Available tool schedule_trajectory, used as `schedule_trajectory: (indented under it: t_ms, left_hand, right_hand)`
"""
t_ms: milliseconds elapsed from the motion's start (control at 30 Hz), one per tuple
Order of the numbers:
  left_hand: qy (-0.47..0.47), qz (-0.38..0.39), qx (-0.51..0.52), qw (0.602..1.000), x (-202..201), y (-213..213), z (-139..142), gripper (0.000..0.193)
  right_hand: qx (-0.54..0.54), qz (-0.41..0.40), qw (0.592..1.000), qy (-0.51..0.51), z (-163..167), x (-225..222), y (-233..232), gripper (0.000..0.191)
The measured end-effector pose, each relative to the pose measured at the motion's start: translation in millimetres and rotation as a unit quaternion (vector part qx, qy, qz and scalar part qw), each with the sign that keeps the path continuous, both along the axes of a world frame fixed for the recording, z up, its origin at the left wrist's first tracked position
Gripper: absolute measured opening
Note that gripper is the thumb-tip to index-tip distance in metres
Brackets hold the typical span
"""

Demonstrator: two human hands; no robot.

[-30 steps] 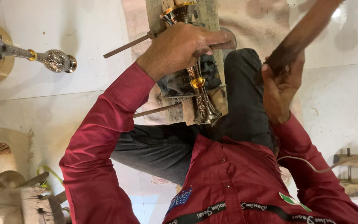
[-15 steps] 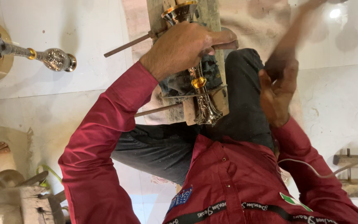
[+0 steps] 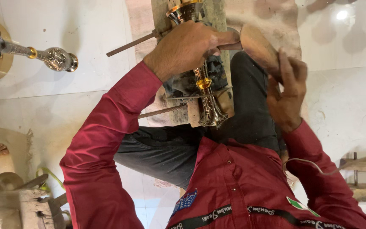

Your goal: The person sits on the floor and repeatedly strikes an ornate brass object held against a wooden form with a wooden mallet, rotating the object to work different areas of its surface. A second finished brass piece rests on the floor nearby.

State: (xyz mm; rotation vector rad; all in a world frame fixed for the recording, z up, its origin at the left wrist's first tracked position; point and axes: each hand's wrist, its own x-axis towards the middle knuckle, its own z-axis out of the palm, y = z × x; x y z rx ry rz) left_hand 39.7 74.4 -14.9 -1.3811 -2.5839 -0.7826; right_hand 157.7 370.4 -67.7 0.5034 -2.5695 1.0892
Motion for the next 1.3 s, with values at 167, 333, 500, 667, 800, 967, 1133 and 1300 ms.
schedule_trajectory:
  t_ms: [167, 333, 500, 667, 800, 967, 1133, 1300]
  left_hand:
    - [0.02, 0.017, -0.011, 1.0, -6, 2, -1, 0.054]
    - [-0.002, 0.018, 0.007, 1.0, -15, 4, -3, 0.057]
    - [0.019, 0.041, -0.108, 0.993, -16, 8, -2, 0.011]
    - [-0.016, 0.017, 0.092, 0.995, -5, -5, 1, 0.048]
    - [-0.071, 0.102, 0.226, 0.966, 7, -30, -13, 0.048]
    - [-0.079, 0.237, 0.417, 0.874, 42, -21, -60, 0.036]
    - [-0.086, 0.302, 0.588, 0.745, 76, 23, -97, 0.03]
    - [0.001, 0.403, 0.554, 0.728, 88, 51, -103, 0.037]
  right_hand:
    - [-0.01, -0.042, 0.998, -0.034, 0, 0, 10, 0.06]
    - [-0.112, -0.062, 0.99, -0.065, 10, -6, 0, 0.069]
    - [0.054, -0.032, 0.998, -0.031, 22, -5, 3, 0.07]
    - [-0.166, -0.027, 0.981, -0.102, 17, -2, 5, 0.066]
    - [-0.093, -0.07, 0.982, -0.147, 17, -13, 1, 0.061]
    - [0.128, 0.06, 0.99, -0.021, 35, -36, -1, 0.061]
    - [0.265, 0.142, 0.95, 0.09, 56, -75, -5, 0.054]
    - [0.424, 0.159, 0.869, 0.198, 102, -97, -14, 0.051]
